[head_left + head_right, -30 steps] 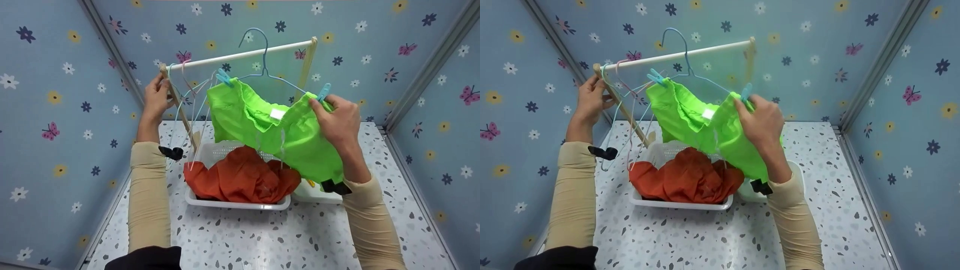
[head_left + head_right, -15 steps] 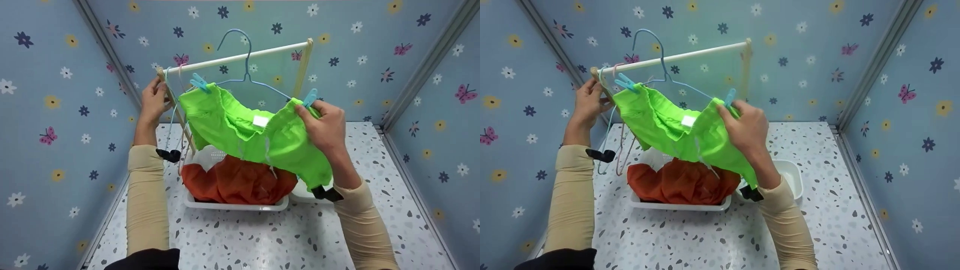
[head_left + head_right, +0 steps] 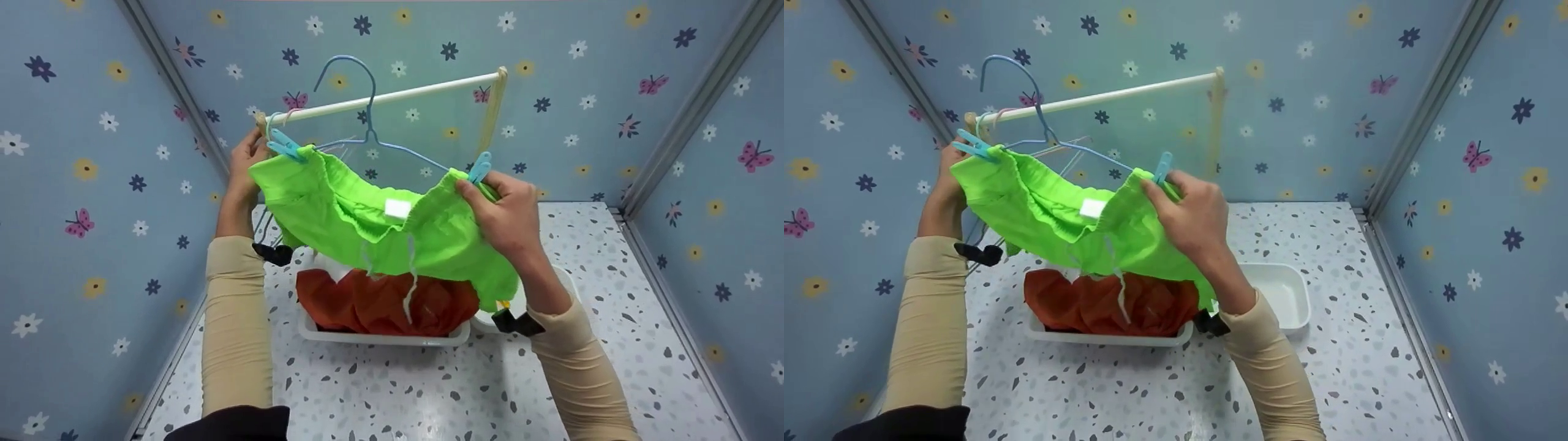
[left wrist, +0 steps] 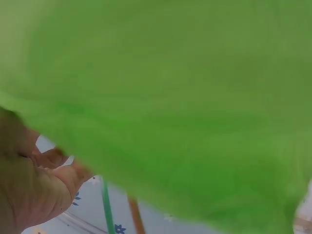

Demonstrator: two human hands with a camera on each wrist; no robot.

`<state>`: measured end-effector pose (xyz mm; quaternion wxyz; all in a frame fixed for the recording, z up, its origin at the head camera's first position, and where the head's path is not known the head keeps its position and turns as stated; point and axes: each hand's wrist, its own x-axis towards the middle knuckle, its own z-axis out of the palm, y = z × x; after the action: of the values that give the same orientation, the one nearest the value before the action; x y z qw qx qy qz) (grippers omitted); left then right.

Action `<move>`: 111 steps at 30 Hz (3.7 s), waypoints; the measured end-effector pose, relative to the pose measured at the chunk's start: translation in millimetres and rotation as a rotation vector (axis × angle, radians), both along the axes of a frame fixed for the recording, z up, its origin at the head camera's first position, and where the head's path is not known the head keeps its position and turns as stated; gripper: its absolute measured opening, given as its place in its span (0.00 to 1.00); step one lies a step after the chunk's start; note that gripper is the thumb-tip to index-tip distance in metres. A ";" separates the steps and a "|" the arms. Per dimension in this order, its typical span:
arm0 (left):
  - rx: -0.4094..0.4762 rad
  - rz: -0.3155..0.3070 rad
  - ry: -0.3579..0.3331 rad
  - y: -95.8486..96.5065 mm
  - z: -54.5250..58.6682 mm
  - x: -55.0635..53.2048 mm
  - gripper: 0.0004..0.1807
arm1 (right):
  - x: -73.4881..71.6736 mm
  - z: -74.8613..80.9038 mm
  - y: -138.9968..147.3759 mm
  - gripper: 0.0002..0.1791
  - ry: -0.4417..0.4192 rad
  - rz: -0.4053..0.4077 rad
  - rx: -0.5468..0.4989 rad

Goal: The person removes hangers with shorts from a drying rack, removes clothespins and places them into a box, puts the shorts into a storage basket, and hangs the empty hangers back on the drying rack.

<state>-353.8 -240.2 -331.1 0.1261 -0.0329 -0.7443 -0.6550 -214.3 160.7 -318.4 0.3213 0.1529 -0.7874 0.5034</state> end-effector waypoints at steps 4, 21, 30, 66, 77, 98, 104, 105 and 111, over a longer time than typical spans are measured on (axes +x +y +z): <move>-0.074 -0.020 -0.048 -2.7 7.2 3.3 0.28 | -1.7 -6.6 -3.5 0.14 -0.006 0.008 0.004; -0.384 -0.038 0.199 17.2 2.0 120.2 0.24 | -5.3 -49.6 -4.2 0.15 -0.010 0.059 -0.042; -0.624 -0.037 0.343 12.5 -48.9 110.5 0.10 | 2.9 -67.0 -9.9 0.17 0.009 0.083 -0.087; -0.604 0.373 0.823 41.1 -31.1 124.4 0.05 | -49.0 -174.2 -21.2 0.15 -0.209 0.470 -0.553; -0.629 0.251 0.722 50.3 -64.7 119.4 0.04 | -45.2 -191.8 -1.3 0.14 -0.246 0.481 -0.570; -0.515 0.183 0.576 47.2 -153.0 125.7 0.04 | -38.2 -215.3 16.6 0.18 -0.319 0.400 -0.497; -0.471 0.238 0.589 44.2 -174.9 129.8 0.04 | -36.8 -220.7 17.6 0.16 -0.357 0.403 -0.488; -0.464 0.247 0.591 44.1 -177.4 130.2 0.04 | -36.6 -220.6 18.0 0.15 -0.360 0.400 -0.484; -0.441 0.273 0.578 42.2 -186.0 134.2 0.04 | -28.1 -212.1 13.8 0.13 -0.330 0.381 -0.457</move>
<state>-219.6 -197.9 -517.1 0.4067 -0.1430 -0.7986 -0.4199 -242.4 174.5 -530.5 0.1156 0.1374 -0.6528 0.7360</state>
